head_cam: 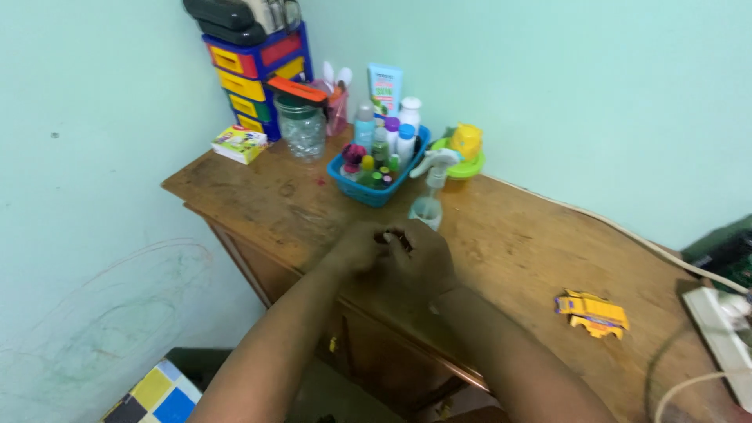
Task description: The recorder is organizing personal items on a wooden cabinet and cleaning the surface using a spray bottle and cloth.
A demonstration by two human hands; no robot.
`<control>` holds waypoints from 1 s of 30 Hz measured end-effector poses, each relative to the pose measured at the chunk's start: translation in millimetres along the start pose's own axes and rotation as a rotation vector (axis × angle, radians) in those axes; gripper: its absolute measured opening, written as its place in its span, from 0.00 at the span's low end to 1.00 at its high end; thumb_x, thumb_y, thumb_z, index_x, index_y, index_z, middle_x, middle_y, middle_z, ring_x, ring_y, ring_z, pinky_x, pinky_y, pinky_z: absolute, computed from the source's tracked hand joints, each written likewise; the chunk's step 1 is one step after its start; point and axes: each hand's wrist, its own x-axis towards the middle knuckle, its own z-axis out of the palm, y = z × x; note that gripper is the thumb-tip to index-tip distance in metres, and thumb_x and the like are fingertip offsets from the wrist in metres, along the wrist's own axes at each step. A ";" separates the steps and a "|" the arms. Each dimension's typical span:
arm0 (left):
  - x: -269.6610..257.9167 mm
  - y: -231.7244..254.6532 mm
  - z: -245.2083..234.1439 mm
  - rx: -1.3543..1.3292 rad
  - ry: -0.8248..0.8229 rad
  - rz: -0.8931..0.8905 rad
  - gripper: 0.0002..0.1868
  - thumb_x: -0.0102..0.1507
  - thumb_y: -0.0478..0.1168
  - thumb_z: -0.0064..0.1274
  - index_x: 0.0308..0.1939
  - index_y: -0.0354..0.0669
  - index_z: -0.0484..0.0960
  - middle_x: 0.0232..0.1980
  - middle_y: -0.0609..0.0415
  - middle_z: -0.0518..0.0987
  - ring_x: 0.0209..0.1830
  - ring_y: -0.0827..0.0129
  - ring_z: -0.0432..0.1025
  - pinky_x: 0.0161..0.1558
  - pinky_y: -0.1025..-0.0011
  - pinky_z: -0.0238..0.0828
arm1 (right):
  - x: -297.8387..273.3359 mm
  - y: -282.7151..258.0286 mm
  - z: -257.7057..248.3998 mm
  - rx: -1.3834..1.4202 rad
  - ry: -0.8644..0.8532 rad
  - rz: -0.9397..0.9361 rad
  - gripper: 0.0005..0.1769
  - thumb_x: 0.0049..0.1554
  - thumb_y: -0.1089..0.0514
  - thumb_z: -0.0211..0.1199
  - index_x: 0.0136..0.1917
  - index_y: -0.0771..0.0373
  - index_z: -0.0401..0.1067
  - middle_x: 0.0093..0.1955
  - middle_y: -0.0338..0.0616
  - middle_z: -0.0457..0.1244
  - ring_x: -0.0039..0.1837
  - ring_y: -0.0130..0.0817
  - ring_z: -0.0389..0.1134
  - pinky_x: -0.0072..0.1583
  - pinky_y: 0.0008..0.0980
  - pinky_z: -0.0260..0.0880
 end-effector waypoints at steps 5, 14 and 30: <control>-30.0 35.7 -41.8 0.569 0.184 -0.036 0.12 0.61 0.41 0.57 0.47 0.45 0.86 0.47 0.45 0.84 0.49 0.49 0.77 0.49 0.55 0.73 | 27.5 -3.1 38.4 0.035 -0.040 0.062 0.07 0.58 0.60 0.65 0.51 0.62 0.76 0.46 0.49 0.69 0.45 0.42 0.73 0.47 0.37 0.73; 1.1 -9.9 -88.9 0.243 0.125 0.129 0.12 0.64 0.36 0.51 0.50 0.39 0.82 0.50 0.43 0.83 0.50 0.52 0.78 0.50 0.59 0.75 | 72.6 1.9 87.5 -0.033 0.055 0.212 0.11 0.57 0.59 0.66 0.53 0.63 0.76 0.47 0.50 0.71 0.47 0.43 0.74 0.49 0.37 0.73; -12.3 26.5 -193.4 0.141 0.419 -0.127 0.13 0.66 0.45 0.52 0.48 0.42 0.85 0.38 0.49 0.84 0.37 0.63 0.79 0.42 0.64 0.74 | 150.1 -15.0 143.5 0.115 -0.026 0.258 0.09 0.57 0.59 0.66 0.51 0.62 0.78 0.43 0.44 0.72 0.42 0.33 0.71 0.47 0.31 0.72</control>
